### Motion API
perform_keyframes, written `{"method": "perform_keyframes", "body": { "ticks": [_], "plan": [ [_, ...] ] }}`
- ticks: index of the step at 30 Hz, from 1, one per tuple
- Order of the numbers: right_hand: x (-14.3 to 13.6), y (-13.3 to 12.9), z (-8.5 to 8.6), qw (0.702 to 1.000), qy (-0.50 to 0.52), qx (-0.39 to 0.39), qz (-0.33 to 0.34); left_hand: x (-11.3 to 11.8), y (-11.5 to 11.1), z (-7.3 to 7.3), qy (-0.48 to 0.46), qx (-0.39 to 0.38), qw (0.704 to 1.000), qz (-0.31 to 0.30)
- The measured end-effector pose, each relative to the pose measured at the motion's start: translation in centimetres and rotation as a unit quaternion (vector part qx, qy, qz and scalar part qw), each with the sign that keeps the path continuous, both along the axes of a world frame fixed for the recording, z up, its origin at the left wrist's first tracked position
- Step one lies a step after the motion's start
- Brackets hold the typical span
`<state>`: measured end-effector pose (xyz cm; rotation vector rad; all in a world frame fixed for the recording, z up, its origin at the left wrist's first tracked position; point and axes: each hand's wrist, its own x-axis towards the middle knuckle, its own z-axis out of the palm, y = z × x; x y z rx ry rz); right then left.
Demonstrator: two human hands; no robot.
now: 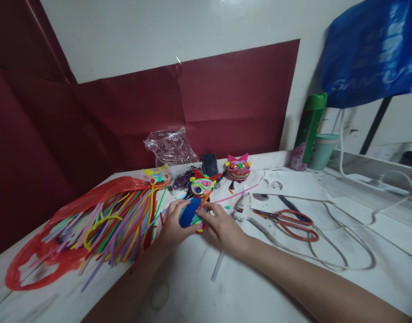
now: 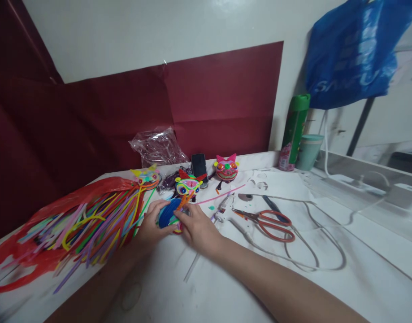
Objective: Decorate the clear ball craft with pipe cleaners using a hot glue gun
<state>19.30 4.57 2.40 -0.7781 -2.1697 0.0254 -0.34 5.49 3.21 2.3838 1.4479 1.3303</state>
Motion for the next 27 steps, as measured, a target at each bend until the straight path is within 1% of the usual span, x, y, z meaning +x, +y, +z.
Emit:
{"method": "perform_keyframes", "body": {
  "ticks": [4,7,10,12,14,17,19,21,24,27],
  "plan": [
    [0.1,-0.2,0.3,0.999,-0.02,0.009,-0.031,0.4,-0.3,-0.2,0.039,0.027,0.999,-0.015],
    [0.1,-0.1,0.3,0.999,0.021,0.0,-0.033,0.6,-0.3,-0.4,0.029,0.023,0.999,-0.022],
    [0.3,0.2,0.3,0.999,0.043,-0.004,-0.018,0.5,-0.1,-0.5,-0.012,-0.009,1.0,0.008],
    [0.6,0.5,0.3,1.0,0.014,-0.014,-0.015,0.4,0.1,-0.4,-0.034,-0.032,0.998,0.031],
    [0.9,0.8,0.6,0.999,-0.027,-0.032,-0.028,0.2,0.2,-0.2,-0.048,-0.05,0.997,0.044],
    [1.6,0.9,1.9,0.995,-0.058,-0.052,-0.068,0.0,0.4,0.2,-0.067,-0.075,0.994,0.043],
    [2.2,0.8,3.4,0.99,-0.083,-0.069,-0.093,0.1,0.4,0.4,-0.081,-0.089,0.992,0.044],
    [3.2,0.9,5.0,0.979,-0.124,-0.108,-0.121,0.3,0.6,0.5,-0.085,-0.11,0.989,0.051],
    [6.1,1.3,6.8,0.962,-0.139,-0.134,-0.19,0.5,0.7,0.7,-0.089,-0.142,0.984,0.066],
    [10.1,1.4,7.4,0.941,-0.144,-0.16,-0.262,0.6,0.5,1.4,-0.103,-0.19,0.974,0.073]
  ]
}}
